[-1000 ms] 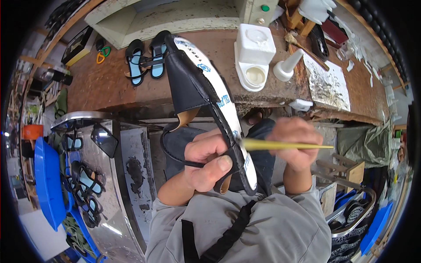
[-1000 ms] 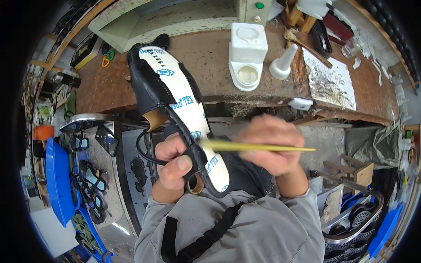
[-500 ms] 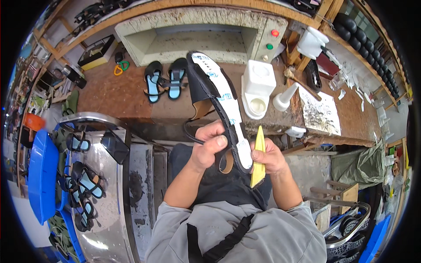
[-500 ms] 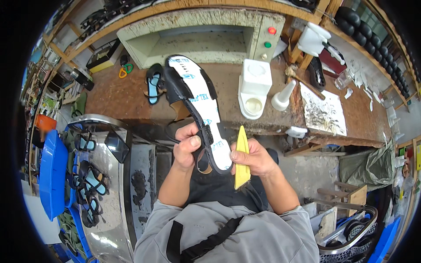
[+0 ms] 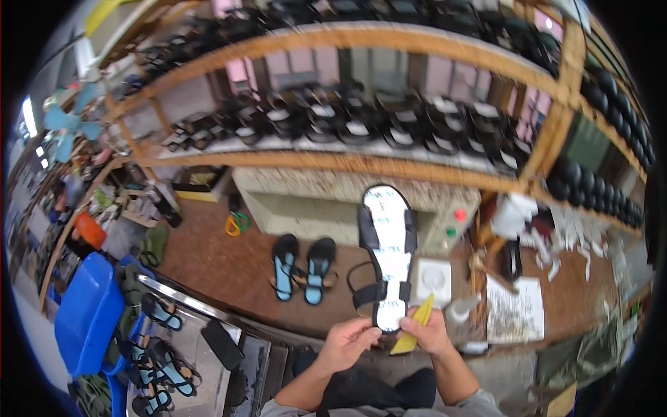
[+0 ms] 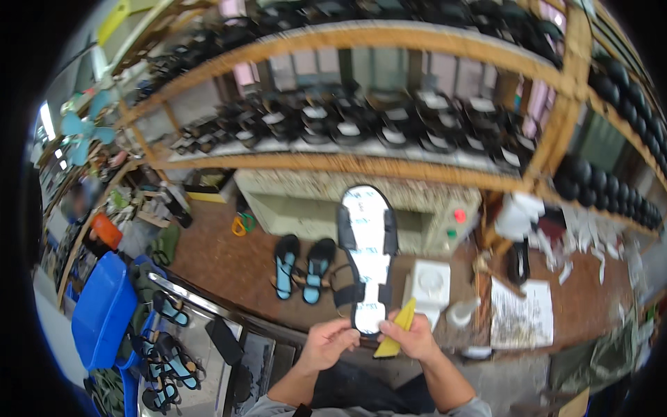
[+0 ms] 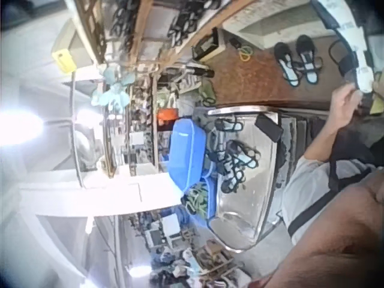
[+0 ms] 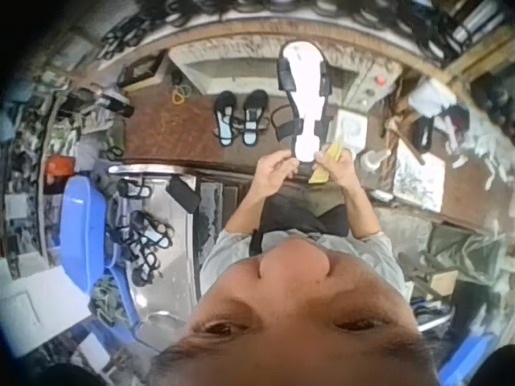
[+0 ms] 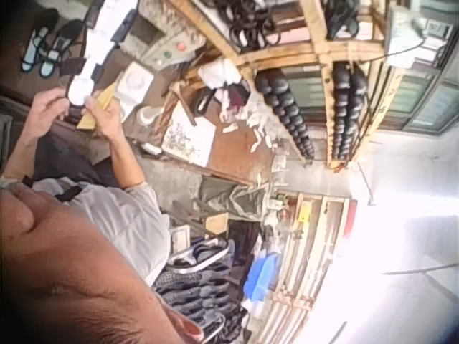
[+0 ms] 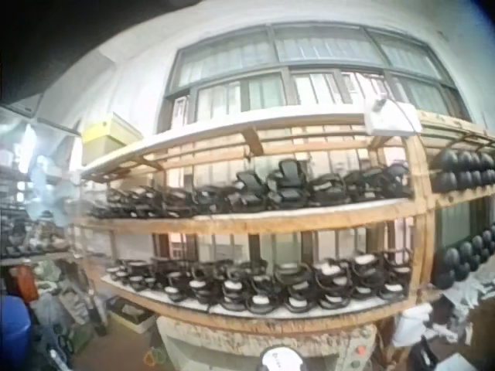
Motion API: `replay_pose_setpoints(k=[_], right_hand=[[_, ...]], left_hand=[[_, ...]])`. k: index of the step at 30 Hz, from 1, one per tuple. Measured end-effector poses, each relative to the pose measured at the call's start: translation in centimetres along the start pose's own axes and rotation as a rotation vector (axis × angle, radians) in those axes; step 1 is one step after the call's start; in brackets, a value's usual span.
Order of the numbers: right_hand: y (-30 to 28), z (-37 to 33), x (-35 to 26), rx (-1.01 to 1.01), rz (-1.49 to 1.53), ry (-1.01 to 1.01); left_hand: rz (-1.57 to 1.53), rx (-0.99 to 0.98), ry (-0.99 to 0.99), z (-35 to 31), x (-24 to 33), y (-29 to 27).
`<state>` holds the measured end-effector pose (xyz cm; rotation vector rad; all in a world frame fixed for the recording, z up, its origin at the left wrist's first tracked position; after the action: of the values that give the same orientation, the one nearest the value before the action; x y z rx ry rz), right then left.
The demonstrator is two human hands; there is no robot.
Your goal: Applying liquid adhesive to the edges of sandal soles using a small brush.
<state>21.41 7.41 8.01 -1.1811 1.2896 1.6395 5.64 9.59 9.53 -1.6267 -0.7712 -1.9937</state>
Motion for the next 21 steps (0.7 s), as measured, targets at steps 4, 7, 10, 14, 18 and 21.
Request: replay_pose_setpoints(k=[4, 7, 10, 14, 18, 21], right_hand=[[3.2, 3.1, -6.7, -0.119, -0.102, -0.017], [4.1, 4.3, -11.5, -0.078, -0.172, -0.075], [4.3, 5.2, -15.3, -0.089, -0.2, -0.129], [5.5, 7.1, -19.7, -0.074, -0.271, -0.119], [0.0, 5.0, -19.8, 0.194, -0.186, -0.194], [-2.0, 1.5, -19.0, 0.33, -0.088, -0.176]], left_hand=[[-0.133, 0.042, 0.06, 1.0, 5.8, -0.9], [-0.157, 0.052, 0.099, 3.0, 10.3, -1.3], [-0.177, 0.053, 0.084, 4.9, 14.7, -1.6], [-0.236, 0.068, 0.198, 3.8, 23.6, -5.2], [-0.305, -0.16, 0.292, 11.3, 33.5, -4.5], [-0.319, -0.348, 0.265, 19.0, 38.5, -0.4]])
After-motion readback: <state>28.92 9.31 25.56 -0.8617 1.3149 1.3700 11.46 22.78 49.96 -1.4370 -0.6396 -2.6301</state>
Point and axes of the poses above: each hand's wrist, its own z-axis towards the middle knuckle, its own y-axis out of the palm, x = y × z, the point moved 7 cm from there along z, towards the middle knuckle, and after that the axes turned 13 degrees about -x, right-handed, at the moved point
